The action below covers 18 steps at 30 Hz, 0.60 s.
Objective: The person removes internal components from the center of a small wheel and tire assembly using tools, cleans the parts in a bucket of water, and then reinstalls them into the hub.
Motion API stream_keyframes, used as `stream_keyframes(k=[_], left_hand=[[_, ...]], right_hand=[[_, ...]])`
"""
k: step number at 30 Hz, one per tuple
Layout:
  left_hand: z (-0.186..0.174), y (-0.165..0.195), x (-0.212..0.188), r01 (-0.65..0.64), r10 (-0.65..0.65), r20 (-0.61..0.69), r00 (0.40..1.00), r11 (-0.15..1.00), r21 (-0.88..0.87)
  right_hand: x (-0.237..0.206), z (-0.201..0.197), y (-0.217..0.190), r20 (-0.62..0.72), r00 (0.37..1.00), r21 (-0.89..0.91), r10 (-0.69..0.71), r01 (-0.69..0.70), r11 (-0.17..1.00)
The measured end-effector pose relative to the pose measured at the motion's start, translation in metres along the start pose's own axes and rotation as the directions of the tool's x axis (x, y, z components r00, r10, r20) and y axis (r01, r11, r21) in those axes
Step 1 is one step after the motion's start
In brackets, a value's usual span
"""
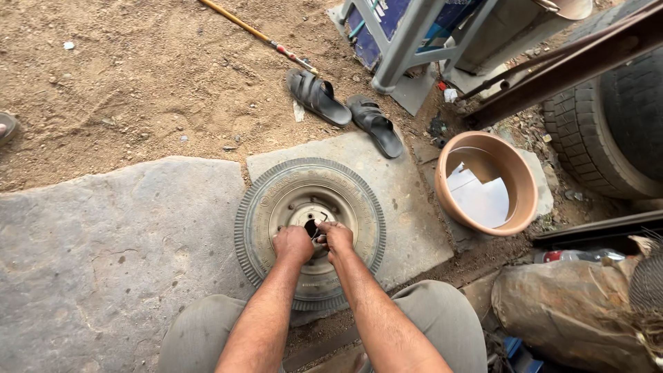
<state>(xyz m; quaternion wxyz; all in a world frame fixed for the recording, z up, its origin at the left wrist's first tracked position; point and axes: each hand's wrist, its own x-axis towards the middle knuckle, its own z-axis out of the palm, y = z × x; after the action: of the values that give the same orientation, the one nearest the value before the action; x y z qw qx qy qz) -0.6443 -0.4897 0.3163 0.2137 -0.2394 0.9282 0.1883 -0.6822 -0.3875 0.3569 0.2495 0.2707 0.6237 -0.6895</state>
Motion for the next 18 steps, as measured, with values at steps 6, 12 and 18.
stream_keyframes(k=[6,12,18], left_hand=[[-0.024,-0.007,-0.004,0.009,-0.02,0.124,0.992,0.996,0.087],[-0.03,-0.023,-0.011,-0.003,-0.007,0.099,0.995,0.996,0.093],[-0.014,-0.049,-0.022,-0.029,0.026,0.051,0.998,0.998,0.053]], right_hand=[[-0.007,0.015,-0.013,0.07,0.998,0.015,0.002,-0.004,1.0],[-0.014,0.031,-0.001,0.045,0.999,-0.072,0.016,-0.013,0.997],[-0.024,0.043,0.024,0.128,0.989,-0.117,-0.068,0.083,0.99]])
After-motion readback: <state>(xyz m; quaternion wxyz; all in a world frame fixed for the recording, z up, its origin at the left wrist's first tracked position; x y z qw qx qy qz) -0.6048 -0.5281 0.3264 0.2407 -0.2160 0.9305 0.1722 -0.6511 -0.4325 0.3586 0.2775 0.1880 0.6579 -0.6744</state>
